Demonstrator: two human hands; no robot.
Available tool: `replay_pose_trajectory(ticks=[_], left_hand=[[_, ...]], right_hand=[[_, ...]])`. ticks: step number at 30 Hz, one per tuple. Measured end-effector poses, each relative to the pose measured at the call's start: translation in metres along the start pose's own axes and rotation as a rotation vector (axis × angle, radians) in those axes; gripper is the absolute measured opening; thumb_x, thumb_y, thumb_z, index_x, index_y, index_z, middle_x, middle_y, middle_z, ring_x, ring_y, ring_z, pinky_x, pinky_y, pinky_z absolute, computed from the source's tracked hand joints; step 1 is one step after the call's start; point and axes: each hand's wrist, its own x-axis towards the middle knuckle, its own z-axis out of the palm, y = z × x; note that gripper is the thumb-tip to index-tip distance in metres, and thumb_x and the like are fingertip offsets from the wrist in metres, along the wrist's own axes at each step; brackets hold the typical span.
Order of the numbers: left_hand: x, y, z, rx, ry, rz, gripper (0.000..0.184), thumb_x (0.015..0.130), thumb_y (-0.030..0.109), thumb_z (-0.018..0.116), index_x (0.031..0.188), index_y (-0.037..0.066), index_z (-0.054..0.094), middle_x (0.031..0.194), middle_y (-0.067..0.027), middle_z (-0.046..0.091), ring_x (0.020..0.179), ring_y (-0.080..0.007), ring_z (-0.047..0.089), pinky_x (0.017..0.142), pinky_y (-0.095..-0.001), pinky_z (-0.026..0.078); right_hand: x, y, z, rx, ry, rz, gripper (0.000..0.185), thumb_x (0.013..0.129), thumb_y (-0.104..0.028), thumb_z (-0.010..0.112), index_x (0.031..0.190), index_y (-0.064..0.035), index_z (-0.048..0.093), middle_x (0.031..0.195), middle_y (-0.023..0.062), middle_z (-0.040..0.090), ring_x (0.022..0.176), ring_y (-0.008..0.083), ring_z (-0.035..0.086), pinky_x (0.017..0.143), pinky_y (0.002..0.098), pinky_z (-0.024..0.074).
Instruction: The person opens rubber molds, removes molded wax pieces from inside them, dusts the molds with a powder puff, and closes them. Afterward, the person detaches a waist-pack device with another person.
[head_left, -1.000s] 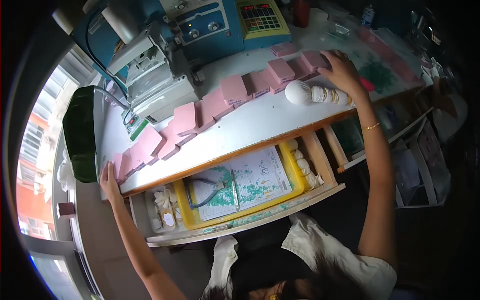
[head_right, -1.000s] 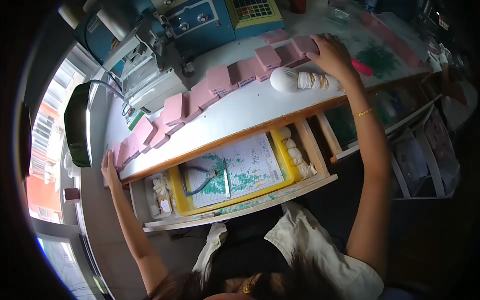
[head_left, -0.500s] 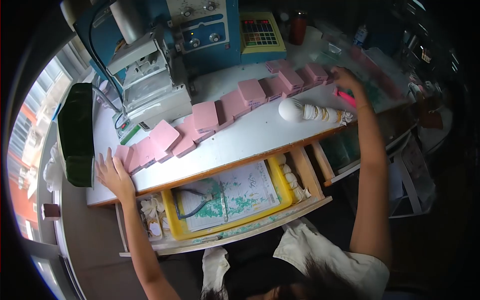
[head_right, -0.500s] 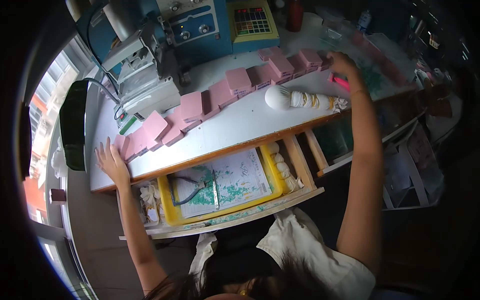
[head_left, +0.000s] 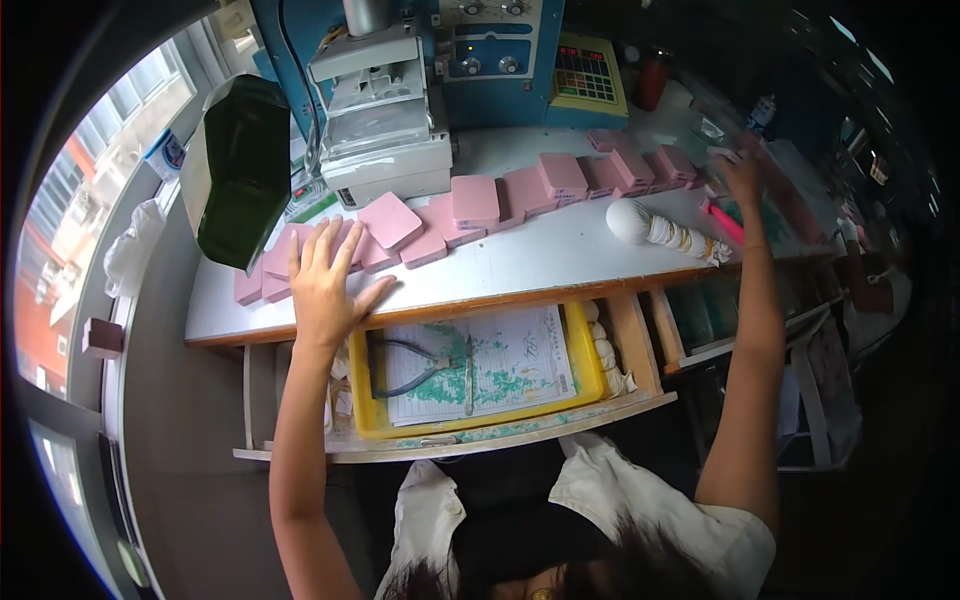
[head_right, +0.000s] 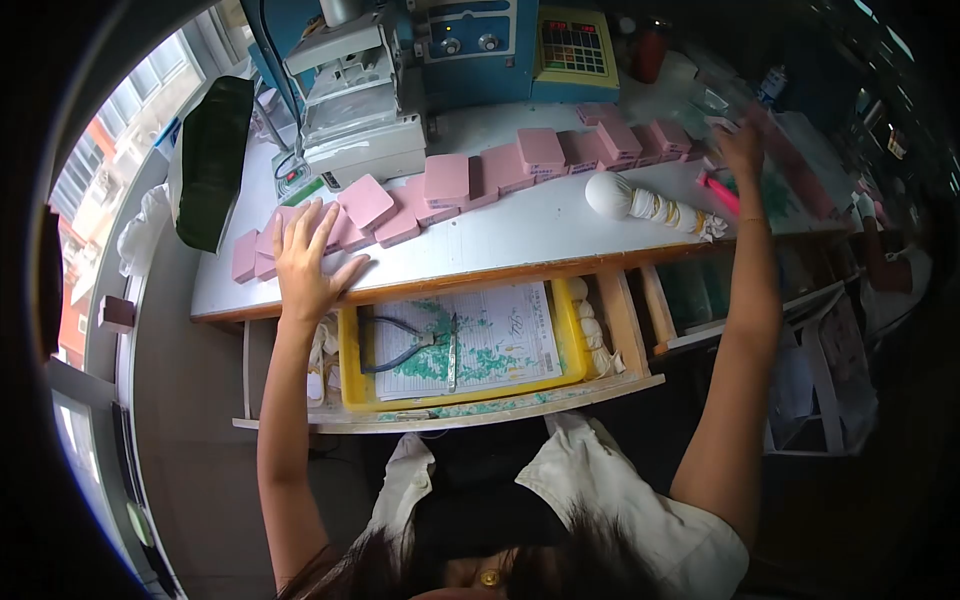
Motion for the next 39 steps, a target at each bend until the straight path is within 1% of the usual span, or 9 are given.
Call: replay_pose_trajectory(ticks=[6, 8, 11, 17, 24, 27, 29, 33, 39], left_hand=[[0.025, 0.047, 0.022, -0.083, -0.033, -0.056, 0.068, 0.072, 0.042, 0.071, 0.128, 0.011, 0.049, 0.131, -0.0206, 0.044, 0.124, -0.0380, 0.038, 0.104, -0.0509, 0.026], [0.025, 0.047, 0.024, -0.165, -0.035, -0.059, 0.062, 0.074, 0.032, 0.070, 0.127, 0.009, 0.050, 0.131, -0.0221, 0.043, 0.124, -0.0407, 0.037, 0.099, -0.0474, 0.033], [0.024, 0.047, 0.025, -0.180, -0.043, -0.089, 0.054, 0.078, 0.028, 0.067, 0.126, 0.009, 0.051, 0.133, -0.0218, 0.043, 0.124, -0.0409, 0.037, 0.100, -0.0462, 0.033], [0.026, 0.050, 0.020, -0.197, -0.062, -0.111, 0.054, 0.077, 0.022, 0.068, 0.126, 0.009, 0.050, 0.132, -0.0211, 0.043, 0.124, -0.0406, 0.037, 0.101, -0.0459, 0.033], [0.027, 0.053, 0.019, -0.206, -0.069, -0.124, 0.055, 0.076, 0.020, 0.068, 0.126, 0.008, 0.050, 0.133, -0.0212, 0.042, 0.125, -0.0394, 0.036, 0.102, -0.0457, 0.032], [0.026, 0.051, 0.020, -0.216, -0.066, -0.125, 0.056, 0.076, 0.021, 0.068, 0.127, 0.008, 0.049, 0.132, -0.0209, 0.042, 0.125, -0.0393, 0.036, 0.102, -0.0456, 0.032], [0.025, 0.050, 0.020, -0.216, -0.062, -0.119, 0.057, 0.076, 0.021, 0.067, 0.128, 0.008, 0.048, 0.133, -0.0210, 0.042, 0.125, -0.0393, 0.037, 0.102, -0.0455, 0.032], [0.021, 0.054, 0.014, -0.213, 0.059, -0.094, 0.062, 0.075, 0.020, 0.067, 0.132, 0.009, 0.044, 0.133, -0.0211, 0.040, 0.123, -0.0388, 0.038, 0.101, -0.0455, 0.033], [0.023, 0.112, 0.012, -0.406, 0.074, 0.180, 0.083, 0.066, 0.019, 0.077, 0.137, 0.012, 0.035, 0.138, -0.0196, 0.035, 0.122, -0.0356, 0.040, 0.100, -0.0451, 0.034]], right_hand=[[-0.017, -0.035, -0.020, 0.461, -0.035, 0.093, 0.042, 0.069, -0.030, 0.073, 0.085, 0.0066, 0.059, 0.082, 0.0156, 0.065, 0.077, 0.0198, 0.063, 0.066, 0.0318, 0.0481], [-0.027, -0.033, -0.023, 0.548, 0.022, 0.063, 0.040, 0.068, -0.028, 0.073, 0.086, 0.0053, 0.059, 0.081, 0.0172, 0.064, 0.073, 0.0251, 0.063, 0.065, 0.0334, 0.0481], [-0.038, -0.023, -0.019, 0.178, 0.126, -0.120, 0.032, 0.064, -0.021, 0.072, 0.084, -0.0004, 0.058, 0.075, 0.0187, 0.063, 0.068, 0.0349, 0.062, 0.062, 0.0394, 0.0482], [-0.030, 0.026, 0.019, -0.108, -0.051, -0.078, 0.035, 0.063, -0.024, 0.075, 0.081, -0.0033, 0.054, 0.087, 0.0170, 0.058, 0.084, 0.0338, 0.057, 0.073, 0.0393, 0.0463], [-0.034, 0.015, 0.007, -0.027, -0.224, -0.129, 0.035, 0.062, -0.024, 0.077, 0.076, -0.0012, 0.054, 0.075, 0.0170, 0.058, 0.073, 0.0322, 0.058, 0.064, 0.0380, 0.0456], [-0.038, 0.008, 0.007, -0.187, -0.091, -0.161, 0.032, 0.061, -0.026, 0.075, 0.077, -0.0030, 0.059, 0.088, 0.0184, 0.061, 0.083, 0.0339, 0.060, 0.072, 0.0409, 0.0475], [-0.041, -0.003, 0.005, -0.450, 0.279, -0.259, 0.029, 0.061, -0.023, 0.074, 0.074, -0.0023, 0.059, 0.084, 0.0186, 0.062, 0.082, 0.0340, 0.060, 0.070, 0.0402, 0.0481], [-0.046, -0.045, -0.040, 0.087, 0.080, -0.064, 0.023, 0.064, -0.016, 0.073, 0.072, -0.0021, 0.056, 0.085, 0.0170, 0.060, 0.091, 0.0294, 0.058, 0.071, 0.0337, 0.0469], [-0.182, -0.200, -0.061, 0.430, -0.159, -0.765, 0.028, 0.067, -0.005, 0.071, 0.071, -0.0031, 0.044, 0.105, 0.0119, 0.052, 0.086, 0.0282, 0.057, 0.075, 0.0341, 0.0463]])
